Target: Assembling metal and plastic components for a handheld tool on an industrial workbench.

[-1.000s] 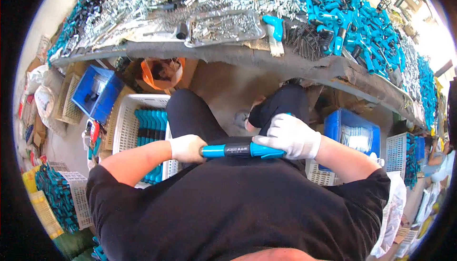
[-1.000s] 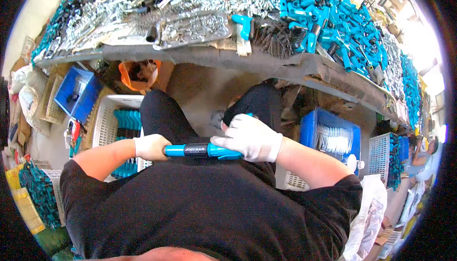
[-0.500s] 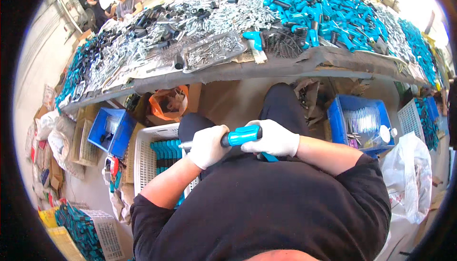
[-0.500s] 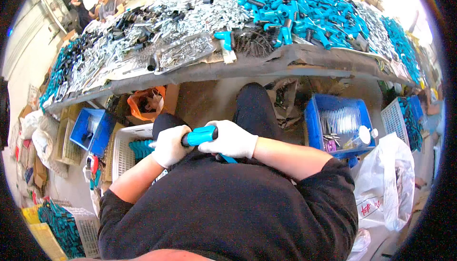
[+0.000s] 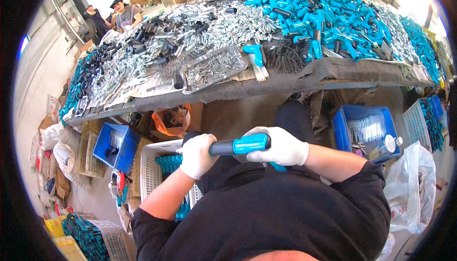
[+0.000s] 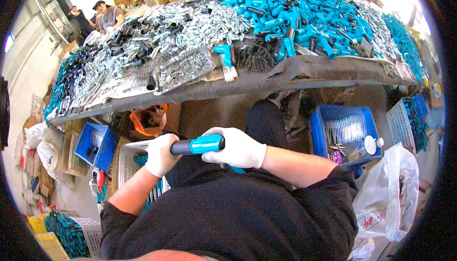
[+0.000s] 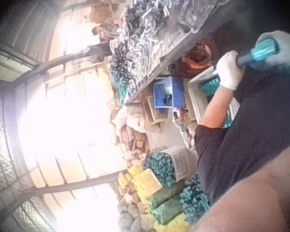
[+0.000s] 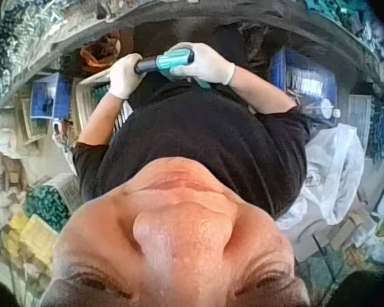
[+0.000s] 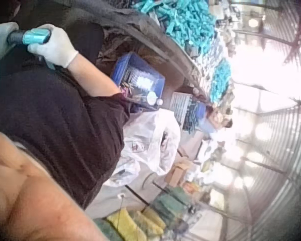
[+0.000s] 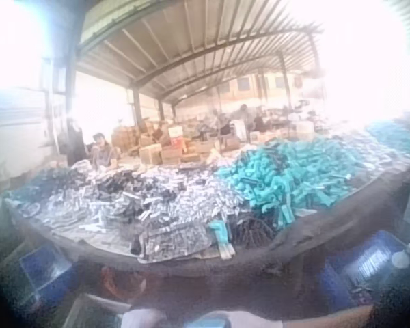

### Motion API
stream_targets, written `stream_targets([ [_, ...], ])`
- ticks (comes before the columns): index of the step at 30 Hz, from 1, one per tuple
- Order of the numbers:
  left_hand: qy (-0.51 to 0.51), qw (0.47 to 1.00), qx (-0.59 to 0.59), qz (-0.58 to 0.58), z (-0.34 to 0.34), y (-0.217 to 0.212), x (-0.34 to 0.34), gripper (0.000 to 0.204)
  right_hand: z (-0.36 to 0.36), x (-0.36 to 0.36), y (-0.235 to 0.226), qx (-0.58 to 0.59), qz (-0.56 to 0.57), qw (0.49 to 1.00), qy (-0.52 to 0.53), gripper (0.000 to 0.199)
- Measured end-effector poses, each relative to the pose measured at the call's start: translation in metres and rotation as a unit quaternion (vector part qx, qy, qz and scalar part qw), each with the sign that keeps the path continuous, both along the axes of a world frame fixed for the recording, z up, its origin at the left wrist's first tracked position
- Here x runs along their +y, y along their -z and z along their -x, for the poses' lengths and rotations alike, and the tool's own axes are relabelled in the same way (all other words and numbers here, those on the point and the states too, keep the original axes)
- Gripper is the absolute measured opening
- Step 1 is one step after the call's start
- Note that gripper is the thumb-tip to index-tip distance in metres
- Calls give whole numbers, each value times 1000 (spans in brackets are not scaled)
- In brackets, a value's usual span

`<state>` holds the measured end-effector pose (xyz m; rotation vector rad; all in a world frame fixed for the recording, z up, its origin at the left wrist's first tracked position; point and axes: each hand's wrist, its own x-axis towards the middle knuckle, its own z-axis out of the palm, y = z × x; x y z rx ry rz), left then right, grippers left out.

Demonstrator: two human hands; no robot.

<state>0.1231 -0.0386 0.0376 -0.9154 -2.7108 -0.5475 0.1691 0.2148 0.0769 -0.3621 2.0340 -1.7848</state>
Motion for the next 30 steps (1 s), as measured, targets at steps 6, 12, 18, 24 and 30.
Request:
stream_targets([
  [6, 58, 982, -142, 111, 36, 2, 17, 19, 21, 18, 28, 97, -61, 993, 26, 39],
  [12, 161, 861, -472, 100, 55, 4, 44, 29, 79, 50, -18, 375, -292, 845, -246, 35],
  [18, 138, 912, -378, -79, 80, -15, 82, 45, 152, 95, 8, 292, -6, 930, 223, 21],
  [24, -29, 937, -330, -114, 103, 28, 49, 32, 129, 52, -21, 433, -76, 898, 31, 25],
  [30, 94, 876, -472, -21, 73, 23, 81, 39, 177, 72, 2, -23, 161, 979, 121, 24],
])
